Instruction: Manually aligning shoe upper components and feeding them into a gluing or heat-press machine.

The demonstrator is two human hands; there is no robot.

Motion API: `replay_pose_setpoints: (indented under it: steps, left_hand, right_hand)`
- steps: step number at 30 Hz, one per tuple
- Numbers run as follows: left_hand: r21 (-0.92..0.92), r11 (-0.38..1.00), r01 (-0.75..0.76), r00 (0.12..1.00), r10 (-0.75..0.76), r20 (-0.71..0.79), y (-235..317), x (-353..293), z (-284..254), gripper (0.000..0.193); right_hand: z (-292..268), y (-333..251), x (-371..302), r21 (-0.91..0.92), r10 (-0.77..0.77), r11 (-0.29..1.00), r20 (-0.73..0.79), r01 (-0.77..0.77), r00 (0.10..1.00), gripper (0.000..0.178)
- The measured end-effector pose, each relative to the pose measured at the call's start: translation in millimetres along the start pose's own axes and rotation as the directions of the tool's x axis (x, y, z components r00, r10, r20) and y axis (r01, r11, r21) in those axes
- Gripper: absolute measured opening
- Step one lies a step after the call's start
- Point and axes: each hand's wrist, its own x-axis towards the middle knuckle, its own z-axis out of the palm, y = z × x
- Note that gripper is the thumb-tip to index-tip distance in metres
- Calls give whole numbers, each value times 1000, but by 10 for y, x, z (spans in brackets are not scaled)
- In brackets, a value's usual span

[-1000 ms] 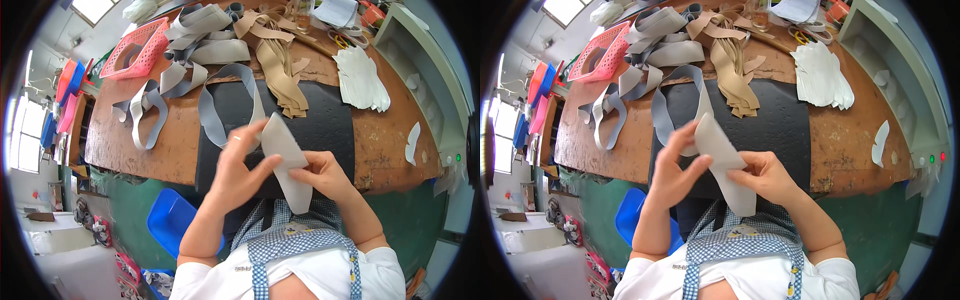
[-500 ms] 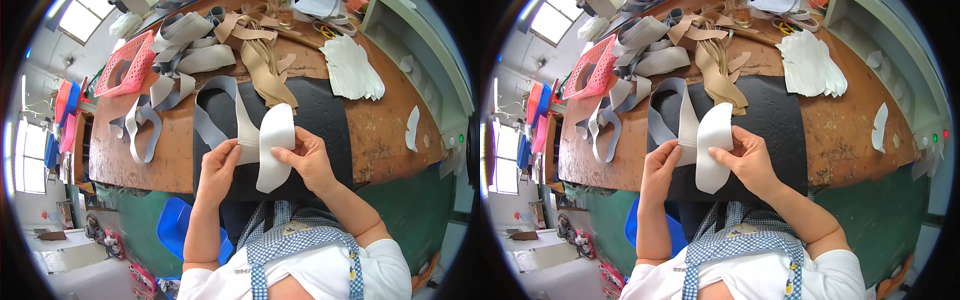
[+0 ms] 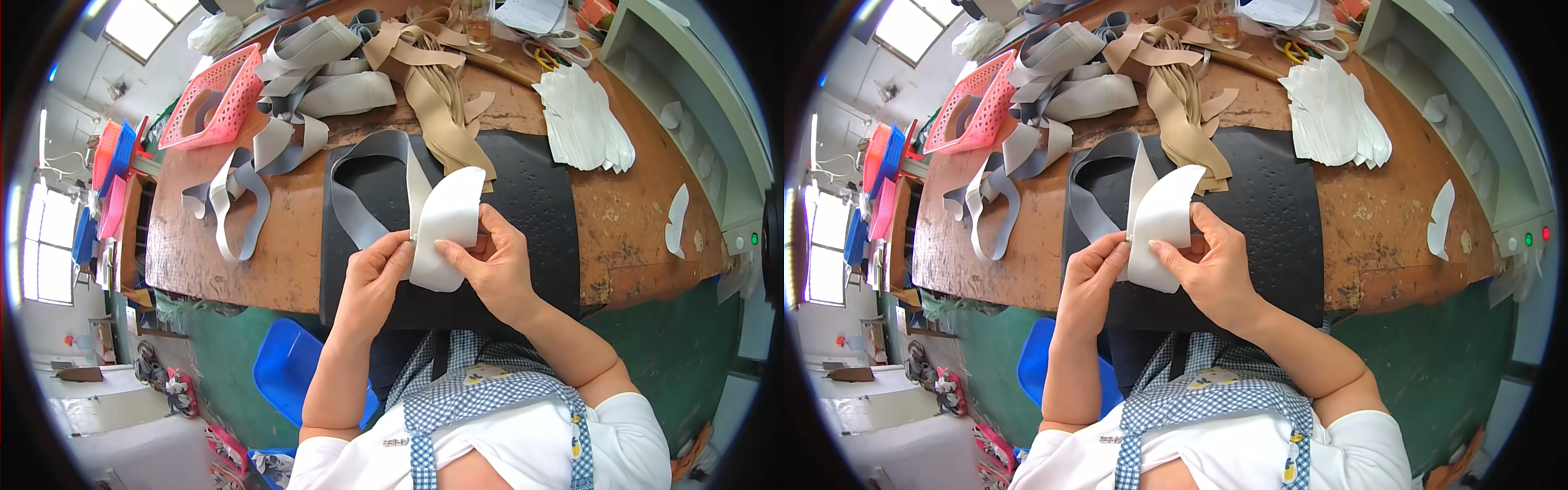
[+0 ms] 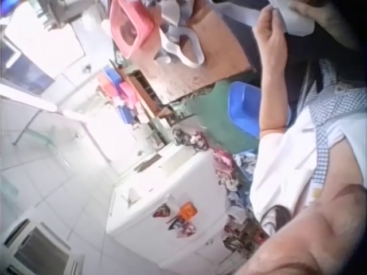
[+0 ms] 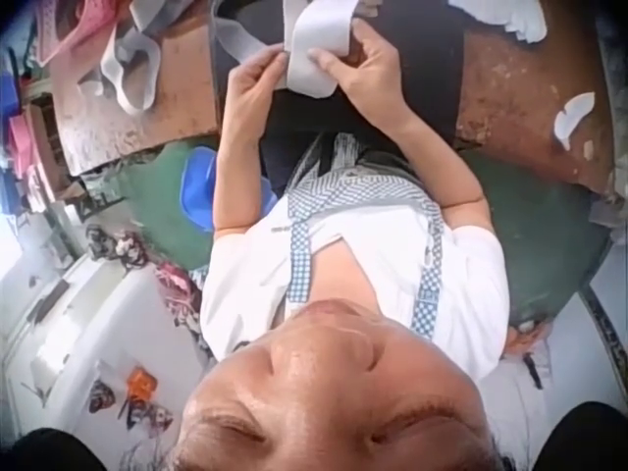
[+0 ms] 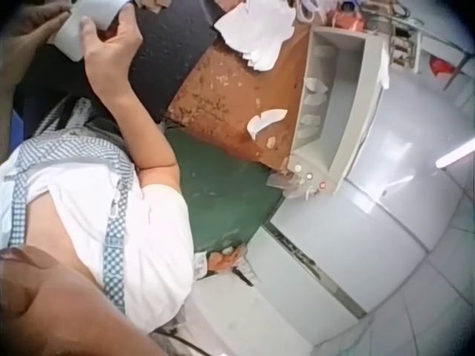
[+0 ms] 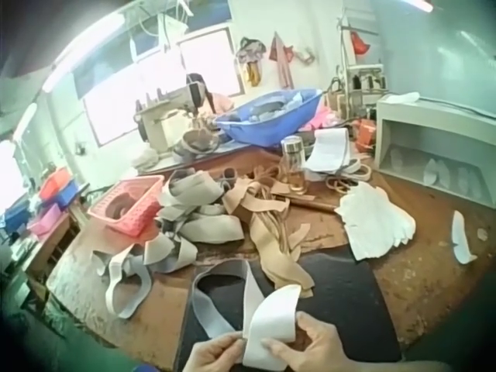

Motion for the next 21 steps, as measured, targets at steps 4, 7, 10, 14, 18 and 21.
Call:
replay_pose_setpoints:
  steps: [4, 7, 10, 14, 18, 21]
  left_hand:
    - [-14, 1000, 9, 1000, -9, 15, 8, 7, -1, 28]
    - [-17, 1000, -16, 1000, 16, 5, -5, 14, 6, 29]
    - [46, 999, 22, 999, -20, -38, 3, 20, -8, 30]
    - [-44, 997, 66, 996, -69, -58, -34, 33, -21, 30]
    - [-45, 994, 95, 994, -97, -39, -4, 25, -55, 32]
    - [-51, 994, 96, 994, -98, -44, -5, 28, -54, 32]
  right_hand:
    - [7, 2, 1, -18, -6, 1000, 4, 7, 1000, 34]
    - [12, 21, 1, -37, -19, 999, -4, 19, 1000, 35]
    - [-15, -19, 20, -66, 14, 998, 60, -10, 998, 30]
    - [-100, 36, 85, 41, 50, 998, 105, -55, 993, 28]
    - [-109, 16, 82, 138, 94, 984, 131, -112, 987, 32]
    - [-108, 36, 73, 95, 64, 993, 122, -76, 990, 31]
